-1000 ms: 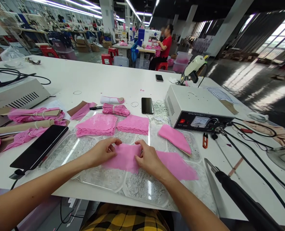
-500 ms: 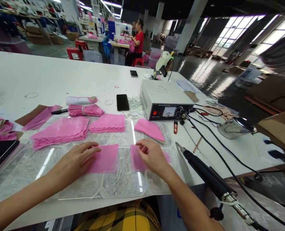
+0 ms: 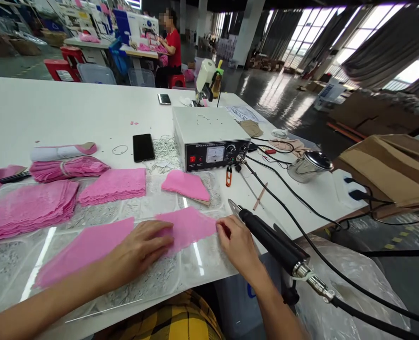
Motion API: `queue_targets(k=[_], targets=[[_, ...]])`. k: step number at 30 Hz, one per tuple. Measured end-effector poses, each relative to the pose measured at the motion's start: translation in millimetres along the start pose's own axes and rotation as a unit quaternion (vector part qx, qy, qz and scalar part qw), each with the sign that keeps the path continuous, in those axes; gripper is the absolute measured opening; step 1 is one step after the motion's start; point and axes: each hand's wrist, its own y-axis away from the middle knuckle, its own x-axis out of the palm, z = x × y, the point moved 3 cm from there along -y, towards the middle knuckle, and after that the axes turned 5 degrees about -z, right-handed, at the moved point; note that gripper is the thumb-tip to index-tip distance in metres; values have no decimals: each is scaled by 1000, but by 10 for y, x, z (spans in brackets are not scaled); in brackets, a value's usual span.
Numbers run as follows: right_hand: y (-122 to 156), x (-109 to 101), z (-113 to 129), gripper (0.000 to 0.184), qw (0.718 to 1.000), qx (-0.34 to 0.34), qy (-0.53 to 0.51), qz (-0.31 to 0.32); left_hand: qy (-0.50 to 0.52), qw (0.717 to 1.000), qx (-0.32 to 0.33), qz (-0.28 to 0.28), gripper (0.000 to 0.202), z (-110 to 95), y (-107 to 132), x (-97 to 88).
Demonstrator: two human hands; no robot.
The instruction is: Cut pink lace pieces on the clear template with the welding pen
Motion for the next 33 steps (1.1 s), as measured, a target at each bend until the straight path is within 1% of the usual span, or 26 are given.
queue_targets(k=[4,6,10,12,16,21,26,30,33], targets=[[-43,-20,-19,15,998,24,-33,43,-46,997,68,-11,25,-155,72,77],[-66,-17,-11,14,997,25,-38,59,-77,993,86,-14,29,-190,136,118],[-102,20,17,9,997,22,-20,73,-110,991,68,-35,30,-172,240,151],[-110,44,33,11,997,16,-13,76,-109,991,59,-43,28,-163,268,149],[-108,59,63,16,997,-1,-10,75,-103,992,61,-44,28,-161,296,128],[-104,34,76,17,997,0,-27,74,-89,994,51,-33,28,-130,334,81],[-97,29,53,16,996,19,-13,83,-79,995,48,-24,29,-114,365,52],[-91,31,38,17,995,32,-4,95,-87,994,60,-9,32,-97,376,50],[-97,24,37,17,995,29,-2,91,-91,993,73,12,34,-80,372,27]])
